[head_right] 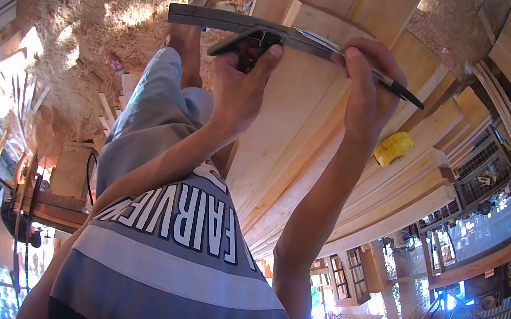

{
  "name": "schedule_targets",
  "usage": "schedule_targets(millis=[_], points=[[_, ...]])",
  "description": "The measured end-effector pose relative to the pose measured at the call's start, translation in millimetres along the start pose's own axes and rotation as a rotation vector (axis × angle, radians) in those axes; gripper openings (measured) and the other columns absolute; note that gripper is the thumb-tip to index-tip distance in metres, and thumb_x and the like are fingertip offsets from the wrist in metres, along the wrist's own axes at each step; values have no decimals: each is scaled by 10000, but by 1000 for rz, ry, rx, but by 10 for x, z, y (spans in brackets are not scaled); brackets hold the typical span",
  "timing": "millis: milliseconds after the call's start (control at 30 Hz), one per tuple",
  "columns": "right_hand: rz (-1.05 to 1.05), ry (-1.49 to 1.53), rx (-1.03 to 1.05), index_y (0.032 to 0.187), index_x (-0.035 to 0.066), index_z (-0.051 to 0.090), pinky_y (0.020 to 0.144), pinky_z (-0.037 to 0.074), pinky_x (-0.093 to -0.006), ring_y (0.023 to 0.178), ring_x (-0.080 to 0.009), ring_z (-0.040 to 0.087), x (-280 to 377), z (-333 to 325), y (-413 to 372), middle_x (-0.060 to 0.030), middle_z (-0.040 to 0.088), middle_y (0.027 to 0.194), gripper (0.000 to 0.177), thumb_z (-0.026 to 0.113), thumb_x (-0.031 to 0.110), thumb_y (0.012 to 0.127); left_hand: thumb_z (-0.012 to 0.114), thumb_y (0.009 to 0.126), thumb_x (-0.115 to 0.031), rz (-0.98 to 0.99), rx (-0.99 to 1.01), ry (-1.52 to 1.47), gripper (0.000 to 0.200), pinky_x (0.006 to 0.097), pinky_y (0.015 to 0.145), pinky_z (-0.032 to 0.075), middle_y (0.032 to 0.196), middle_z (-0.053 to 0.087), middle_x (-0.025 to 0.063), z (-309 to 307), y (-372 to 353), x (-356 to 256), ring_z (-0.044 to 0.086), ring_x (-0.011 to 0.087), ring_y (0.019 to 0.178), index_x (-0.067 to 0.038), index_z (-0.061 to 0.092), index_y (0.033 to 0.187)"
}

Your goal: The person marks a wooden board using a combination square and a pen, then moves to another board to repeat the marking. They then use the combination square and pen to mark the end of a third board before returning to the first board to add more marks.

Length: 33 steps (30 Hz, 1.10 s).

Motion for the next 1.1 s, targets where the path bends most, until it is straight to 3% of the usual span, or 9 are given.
schedule_targets(millis=[333, 700, 1100], points=[[-3, -25, 56, 981, -45, 724, 714, 515, -237, 760, -140, 690, -16, -42, 16, -81, 713, 872, 122, 642, 33, 935, 781, 911, -182, 23, -8, 20, 209, 306, 711, 449, 808, 630, 34, -1, -10, -19, 531, 112, 773, 14, 706, 916], [-61, -174, 53, 997, -64, 721, 804, 615, -287, 824, -176, 726, 159, 37, -40, -105, 730, 913, 107, 651, -17, 931, 776, 914, -211, 66, -7, 38, 241, 312, 721, 459, 791, 643, 50, 1, -11, -18, 551, 130, 758, 22, 713, 926], [-117, -347, 81, 984, -53, 720, 776, 553, -245, 827, -148, 722, 252, -113, -40, -70, 731, 881, 90, 669, -34, 912, 779, 904, -200, 11, -22, 98, 232, 326, 745, 472, 796, 657, 66, -8, -25, -55, 565, 142, 764, 22, 722, 941]])
Point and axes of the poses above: each hand's wrist, its own y-axis towards the middle knuckle, its own z-axis out of the palm, x = y × z, the point moved 3 cm from there along y, towards the middle knuckle
